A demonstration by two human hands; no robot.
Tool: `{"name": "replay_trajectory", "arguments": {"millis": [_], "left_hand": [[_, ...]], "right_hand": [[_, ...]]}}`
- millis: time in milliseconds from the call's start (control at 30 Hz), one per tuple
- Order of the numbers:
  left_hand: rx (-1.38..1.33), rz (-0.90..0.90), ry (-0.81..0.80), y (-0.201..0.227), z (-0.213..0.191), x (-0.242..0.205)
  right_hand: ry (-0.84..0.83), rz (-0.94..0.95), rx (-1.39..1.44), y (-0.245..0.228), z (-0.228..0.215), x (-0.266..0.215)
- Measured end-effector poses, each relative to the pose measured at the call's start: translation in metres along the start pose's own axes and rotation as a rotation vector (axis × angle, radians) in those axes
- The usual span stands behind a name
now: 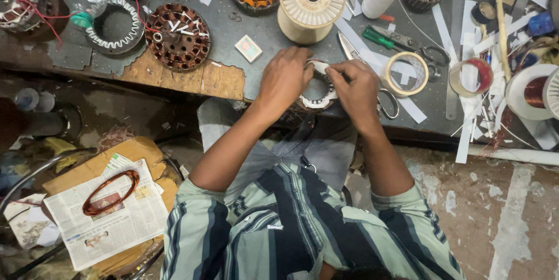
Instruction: The person wraps white insulating tape around a copper-wound motor stator, repeatedly cutting and applying strips to cover the winding. They use scissors to trim tape and handle a separate coil of copper wire at the end.
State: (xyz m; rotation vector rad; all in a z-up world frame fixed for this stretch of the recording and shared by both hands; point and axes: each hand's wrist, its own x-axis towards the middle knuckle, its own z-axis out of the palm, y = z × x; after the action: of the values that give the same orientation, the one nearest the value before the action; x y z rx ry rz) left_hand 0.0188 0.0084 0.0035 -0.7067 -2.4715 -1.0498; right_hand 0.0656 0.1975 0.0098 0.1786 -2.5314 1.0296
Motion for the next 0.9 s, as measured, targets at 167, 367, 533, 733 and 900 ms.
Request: {"name": "replay_trajectory", "arguments": {"millis": [167,367,533,733,900], "left_hand": [[-0.030,-0.034,-0.113,-0.001,0.002,0.004],[-0.056,-0.045,-0.125,-0.004,-0.001,0.007],[-0.064,-0.048,-0.136,-0.001,-0.001,0.009],[-0.199,-0.084,-0.262,-0.013,-0.011,0.013],[-0.385,-0.365,-0.334,-0.027,-0.005,0.010]], "right_hand": [[0.045,0.008,0.012,-0.003,0.004,-0.002],[-0.008,-0.003,-0.014,-0.005,0.002,0.006],[-0.163,-0.011,0.066,-0.001,0.002,0.018],[-0.271,0.073,0.064,0.010,0.003,0.029],[-0.448,0.159,0.266,0.023,-0.002,0.045]]}}
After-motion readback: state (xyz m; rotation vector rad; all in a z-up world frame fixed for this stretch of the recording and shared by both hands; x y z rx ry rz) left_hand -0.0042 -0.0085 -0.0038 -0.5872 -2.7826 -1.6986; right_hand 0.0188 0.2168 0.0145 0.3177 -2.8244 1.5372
